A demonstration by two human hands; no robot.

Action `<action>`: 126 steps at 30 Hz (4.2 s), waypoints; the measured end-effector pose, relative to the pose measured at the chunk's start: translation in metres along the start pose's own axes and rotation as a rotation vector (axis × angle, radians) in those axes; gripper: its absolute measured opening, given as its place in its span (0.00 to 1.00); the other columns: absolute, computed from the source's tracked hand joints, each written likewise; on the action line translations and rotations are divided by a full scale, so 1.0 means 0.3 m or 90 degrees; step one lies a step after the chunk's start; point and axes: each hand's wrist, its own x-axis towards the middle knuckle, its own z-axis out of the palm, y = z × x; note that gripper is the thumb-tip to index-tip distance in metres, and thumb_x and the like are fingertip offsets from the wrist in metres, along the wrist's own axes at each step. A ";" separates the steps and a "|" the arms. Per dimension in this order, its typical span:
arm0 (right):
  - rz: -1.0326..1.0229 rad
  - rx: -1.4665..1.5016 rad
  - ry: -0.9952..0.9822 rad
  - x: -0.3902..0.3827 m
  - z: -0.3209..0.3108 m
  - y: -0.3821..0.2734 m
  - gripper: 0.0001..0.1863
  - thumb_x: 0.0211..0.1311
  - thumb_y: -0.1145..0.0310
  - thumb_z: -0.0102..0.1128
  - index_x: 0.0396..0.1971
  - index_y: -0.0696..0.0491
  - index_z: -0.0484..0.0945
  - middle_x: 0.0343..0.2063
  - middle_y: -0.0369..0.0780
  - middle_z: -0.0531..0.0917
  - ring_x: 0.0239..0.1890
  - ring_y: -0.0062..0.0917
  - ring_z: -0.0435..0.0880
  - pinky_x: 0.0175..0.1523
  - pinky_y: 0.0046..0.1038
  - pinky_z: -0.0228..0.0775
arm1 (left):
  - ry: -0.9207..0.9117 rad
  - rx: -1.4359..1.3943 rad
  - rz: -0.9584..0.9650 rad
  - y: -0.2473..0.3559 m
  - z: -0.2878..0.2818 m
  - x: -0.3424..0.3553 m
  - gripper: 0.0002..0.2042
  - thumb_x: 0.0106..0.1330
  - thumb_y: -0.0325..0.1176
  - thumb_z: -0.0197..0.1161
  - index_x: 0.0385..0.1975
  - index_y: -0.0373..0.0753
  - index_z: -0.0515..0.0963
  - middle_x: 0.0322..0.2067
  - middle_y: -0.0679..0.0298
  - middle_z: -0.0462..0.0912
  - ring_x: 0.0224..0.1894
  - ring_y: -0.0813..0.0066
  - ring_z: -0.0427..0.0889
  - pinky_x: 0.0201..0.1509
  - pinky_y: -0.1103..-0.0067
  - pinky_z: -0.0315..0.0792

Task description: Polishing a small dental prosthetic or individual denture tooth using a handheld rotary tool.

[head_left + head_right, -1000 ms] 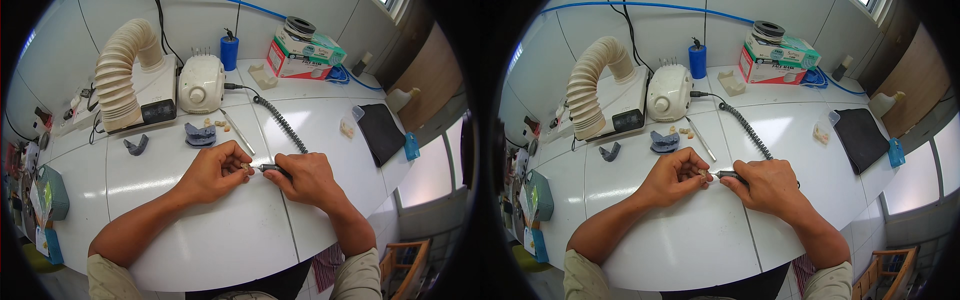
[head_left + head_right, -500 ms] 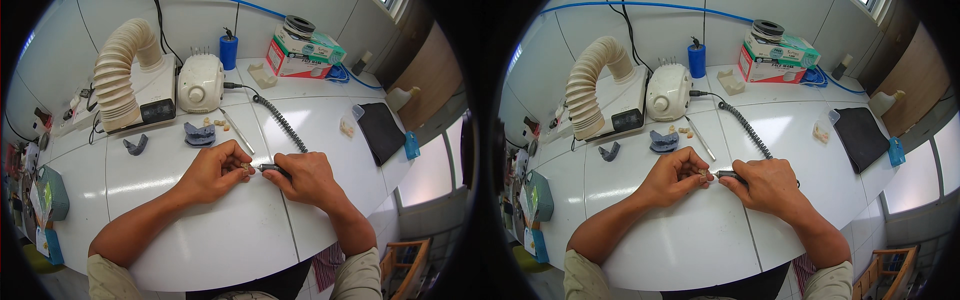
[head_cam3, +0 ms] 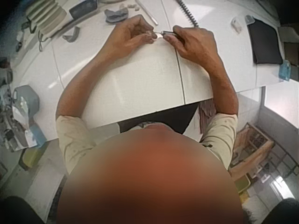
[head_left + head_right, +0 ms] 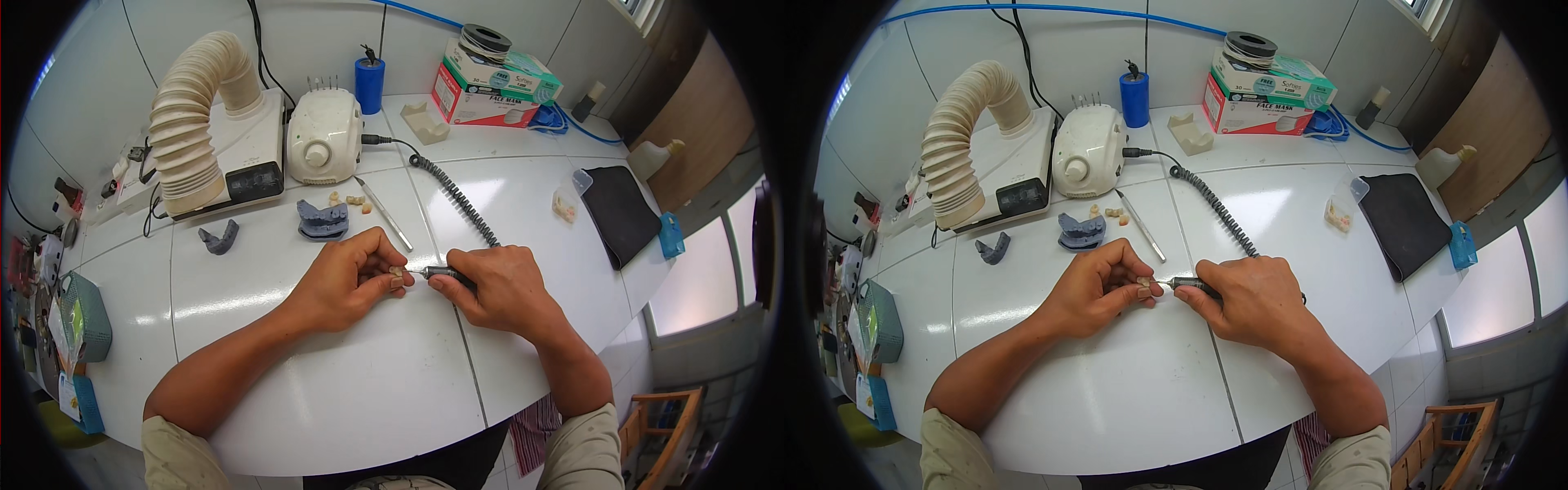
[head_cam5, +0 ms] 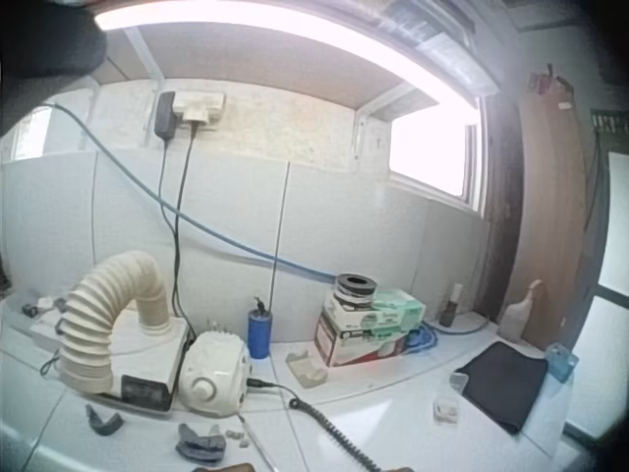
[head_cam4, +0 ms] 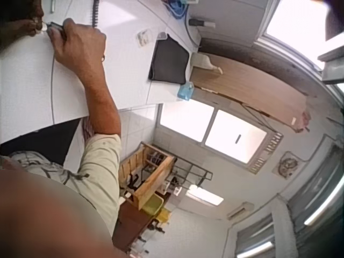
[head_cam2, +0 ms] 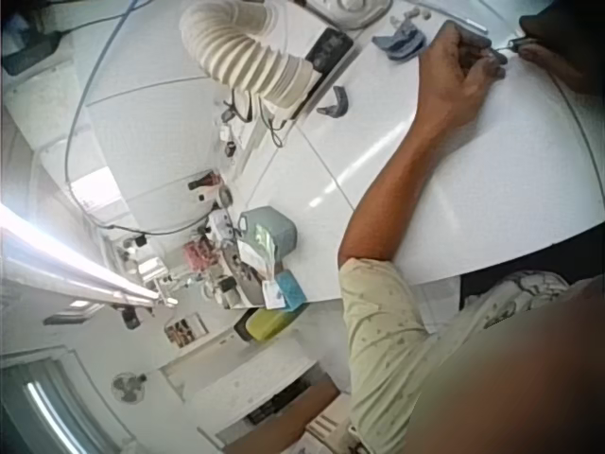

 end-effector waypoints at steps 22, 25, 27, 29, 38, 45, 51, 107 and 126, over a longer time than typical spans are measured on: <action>0.011 0.121 0.062 -0.012 -0.009 0.025 0.25 0.77 0.45 0.62 0.27 0.51 0.78 0.17 0.39 0.81 0.17 0.38 0.79 0.25 0.39 0.66 | 0.025 -0.062 0.008 0.001 -0.021 -0.014 0.08 0.83 0.32 0.60 0.52 0.33 0.77 0.48 0.59 0.90 0.53 0.74 0.90 0.45 0.80 0.82; 0.017 0.123 0.053 -0.015 -0.021 0.021 0.25 0.77 0.45 0.62 0.27 0.51 0.79 0.17 0.38 0.82 0.17 0.37 0.80 0.25 0.38 0.68 | 0.019 -0.046 0.014 -0.009 -0.024 -0.015 0.08 0.82 0.30 0.63 0.53 0.34 0.81 0.45 0.62 0.88 0.50 0.74 0.90 0.46 0.79 0.82; 0.015 0.115 0.040 -0.014 -0.022 0.020 0.24 0.77 0.45 0.62 0.28 0.51 0.79 0.18 0.37 0.83 0.17 0.36 0.81 0.25 0.38 0.68 | 0.024 -0.072 -0.004 0.000 -0.024 -0.019 0.09 0.81 0.30 0.64 0.54 0.33 0.81 0.44 0.63 0.88 0.49 0.76 0.90 0.47 0.79 0.82; 0.022 0.114 0.030 -0.012 -0.025 0.018 0.25 0.78 0.44 0.61 0.29 0.51 0.80 0.18 0.37 0.83 0.17 0.36 0.81 0.25 0.38 0.69 | 0.030 -0.099 -0.020 0.001 -0.028 -0.019 0.10 0.80 0.31 0.65 0.54 0.33 0.81 0.44 0.63 0.88 0.48 0.77 0.90 0.48 0.79 0.82; 0.030 0.074 -0.004 -0.005 -0.020 0.000 0.26 0.79 0.42 0.58 0.30 0.51 0.81 0.20 0.38 0.85 0.19 0.36 0.84 0.26 0.39 0.70 | 0.039 -0.099 -0.038 -0.001 -0.026 -0.015 0.10 0.77 0.25 0.68 0.53 0.32 0.79 0.44 0.61 0.89 0.50 0.74 0.91 0.49 0.80 0.83; 0.027 0.063 0.009 -0.007 -0.006 0.001 0.26 0.78 0.42 0.59 0.30 0.51 0.81 0.20 0.38 0.85 0.19 0.36 0.84 0.25 0.39 0.71 | 0.045 -0.052 0.000 -0.007 -0.021 -0.009 0.09 0.74 0.22 0.70 0.49 0.32 0.80 0.42 0.64 0.88 0.46 0.80 0.89 0.51 0.82 0.83; 0.022 0.056 0.020 -0.004 -0.005 -0.012 0.22 0.74 0.47 0.66 0.28 0.51 0.78 0.18 0.37 0.83 0.17 0.36 0.81 0.25 0.37 0.68 | 0.074 -0.066 0.012 -0.010 -0.016 -0.013 0.09 0.72 0.25 0.73 0.48 0.31 0.83 0.40 0.66 0.86 0.41 0.85 0.85 0.49 0.84 0.81; -0.001 0.038 0.033 -0.004 0.005 0.003 0.26 0.78 0.43 0.60 0.31 0.52 0.80 0.19 0.37 0.84 0.17 0.35 0.82 0.25 0.39 0.69 | 0.053 -0.087 -0.009 0.005 -0.022 -0.016 0.09 0.77 0.26 0.65 0.52 0.31 0.81 0.43 0.64 0.86 0.45 0.79 0.89 0.50 0.81 0.83; -0.003 0.009 -0.012 0.008 0.004 -0.013 0.27 0.79 0.41 0.58 0.33 0.52 0.81 0.19 0.37 0.84 0.18 0.33 0.83 0.25 0.38 0.70 | 0.025 -0.076 -0.024 0.000 -0.034 -0.019 0.07 0.76 0.26 0.66 0.48 0.30 0.81 0.39 0.64 0.87 0.41 0.81 0.88 0.44 0.82 0.84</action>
